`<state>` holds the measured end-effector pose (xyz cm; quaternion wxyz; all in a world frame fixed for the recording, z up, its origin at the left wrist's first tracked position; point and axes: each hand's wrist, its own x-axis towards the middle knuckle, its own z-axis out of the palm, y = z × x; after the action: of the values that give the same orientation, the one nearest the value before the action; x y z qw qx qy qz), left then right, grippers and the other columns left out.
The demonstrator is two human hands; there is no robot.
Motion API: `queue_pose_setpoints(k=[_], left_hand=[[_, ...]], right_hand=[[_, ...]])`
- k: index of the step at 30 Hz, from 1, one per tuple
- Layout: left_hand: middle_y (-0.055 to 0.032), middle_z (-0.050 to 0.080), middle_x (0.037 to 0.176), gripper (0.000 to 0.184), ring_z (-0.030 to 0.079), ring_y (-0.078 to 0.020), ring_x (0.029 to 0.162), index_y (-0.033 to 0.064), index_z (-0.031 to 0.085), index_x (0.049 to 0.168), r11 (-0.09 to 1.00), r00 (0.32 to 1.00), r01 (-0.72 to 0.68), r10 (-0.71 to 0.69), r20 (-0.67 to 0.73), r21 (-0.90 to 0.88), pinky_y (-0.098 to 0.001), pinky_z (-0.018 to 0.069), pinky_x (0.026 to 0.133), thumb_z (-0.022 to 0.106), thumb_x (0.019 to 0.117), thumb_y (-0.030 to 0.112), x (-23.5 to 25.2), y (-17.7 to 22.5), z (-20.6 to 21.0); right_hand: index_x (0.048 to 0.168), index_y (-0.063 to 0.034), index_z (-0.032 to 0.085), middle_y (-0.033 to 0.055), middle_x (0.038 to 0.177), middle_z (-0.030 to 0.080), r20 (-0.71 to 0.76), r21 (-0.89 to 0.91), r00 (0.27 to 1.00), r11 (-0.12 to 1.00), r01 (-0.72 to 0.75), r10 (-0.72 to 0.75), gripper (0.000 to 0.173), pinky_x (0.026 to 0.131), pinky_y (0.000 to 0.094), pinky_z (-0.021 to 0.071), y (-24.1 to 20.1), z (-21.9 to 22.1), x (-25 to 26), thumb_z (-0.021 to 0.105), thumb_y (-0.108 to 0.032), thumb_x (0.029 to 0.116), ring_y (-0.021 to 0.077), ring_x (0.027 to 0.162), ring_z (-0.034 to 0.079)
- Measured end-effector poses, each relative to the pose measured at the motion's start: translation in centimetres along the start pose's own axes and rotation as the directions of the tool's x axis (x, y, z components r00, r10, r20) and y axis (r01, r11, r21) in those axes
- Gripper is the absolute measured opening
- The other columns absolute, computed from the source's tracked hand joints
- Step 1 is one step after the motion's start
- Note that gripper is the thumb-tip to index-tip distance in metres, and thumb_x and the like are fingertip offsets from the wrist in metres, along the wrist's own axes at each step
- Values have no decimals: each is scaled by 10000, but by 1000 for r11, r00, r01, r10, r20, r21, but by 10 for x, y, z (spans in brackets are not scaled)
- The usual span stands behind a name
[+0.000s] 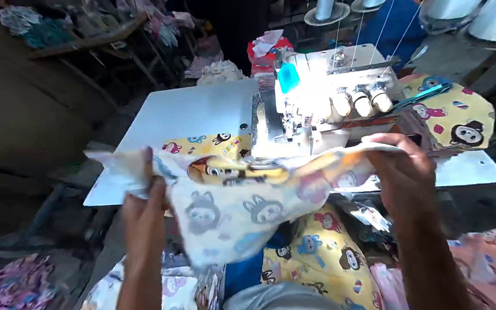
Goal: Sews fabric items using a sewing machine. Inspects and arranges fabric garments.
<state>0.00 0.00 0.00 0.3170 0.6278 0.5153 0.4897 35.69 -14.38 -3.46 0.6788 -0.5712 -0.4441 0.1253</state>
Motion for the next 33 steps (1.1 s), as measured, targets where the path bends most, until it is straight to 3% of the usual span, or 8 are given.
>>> queue_pose_setpoints(k=[2, 4, 11, 13, 16, 23, 30, 33], left_hand=[[-211, 616, 1295, 487, 639, -259, 1143, -70, 449, 1434, 954, 984, -60, 6, 180, 293, -469, 532, 972, 603, 996, 76, 29, -46, 2], [-306, 478, 1484, 557, 512, -461, 1336, -55, 386, 1521, 907, 936, -134, -17, 352, 400, -642, 426, 1064, 589, 1018, 69, 48, -52, 18], [-158, 571, 1456, 912, 550, -333, 1333, 35, 509, 1489, 746, 691, -641, 455, 562, 184, -536, 454, 1075, 738, 821, 611, 16, 28, 131], [-140, 704, 1223, 572, 678, -306, 1112, 26, 677, 1288, 686, 658, -704, 537, 528, 181, -502, 534, 929, 715, 914, 457, 10, 31, 151], [-120, 689, 895, 164, 671, -238, 792, 16, 724, 988, 724, 709, -666, 536, 459, 182, -411, 538, 703, 616, 1008, 138, 16, 46, 154], [-66, 619, 745, 231, 575, -95, 618, -11, 666, 1033, 659, 680, -728, 657, 325, 191, -226, 469, 563, 507, 1071, 152, -2, 66, 127], [-96, 564, 685, 311, 545, -196, 567, 23, 642, 1004, 781, 840, -525, 410, 356, 338, -367, 453, 534, 471, 1102, 263, 27, 28, 135], [-49, 580, 754, 247, 534, -111, 616, 51, 643, 1050, 860, 856, -440, 315, 409, 258, -279, 449, 578, 497, 1091, 247, 38, 20, 130]], right_hand=[[1155, -35, 689, 28, 1058, 721, 49, -243, 996, 967, 78, -68, 199, 799, 244, 590, 2, 20, 16, 635, -41, 963, 35, 888, 686], [1102, 10, 700, 128, 926, 719, 89, -365, 991, 922, 129, -103, 171, 684, 352, 574, 4, 47, 26, 650, -2, 939, 152, 742, 675], [998, -43, 693, 39, 732, 607, 106, -346, 983, 921, 179, -151, 129, 526, 236, 430, 8, 93, 33, 659, -168, 1001, 76, 560, 508], [945, -76, 655, -8, 672, 537, 53, -344, 990, 929, 140, -129, 175, 482, 201, 378, 7, 98, 30, 654, -238, 1010, 41, 520, 453], [1064, -59, 698, 31, 831, 668, 31, -286, 999, 958, 29, -21, 132, 627, 236, 521, 9, 99, 13, 695, -146, 964, 65, 684, 612], [1143, -133, 591, -109, 934, 653, -153, 265, 987, 964, -8, 51, 128, 717, 163, 557, -1, 107, -19, 513, -101, 1048, -38, 796, 633], [1055, -101, 715, -8, 859, 690, -99, -168, 995, 986, 18, -35, 96, 586, 180, 513, 22, 119, 16, 694, -141, 971, 10, 643, 601], [1039, -86, 720, -2, 850, 681, -52, -138, 998, 990, 28, -35, 82, 570, 170, 501, 26, 118, 17, 685, -123, 975, 12, 617, 583]])
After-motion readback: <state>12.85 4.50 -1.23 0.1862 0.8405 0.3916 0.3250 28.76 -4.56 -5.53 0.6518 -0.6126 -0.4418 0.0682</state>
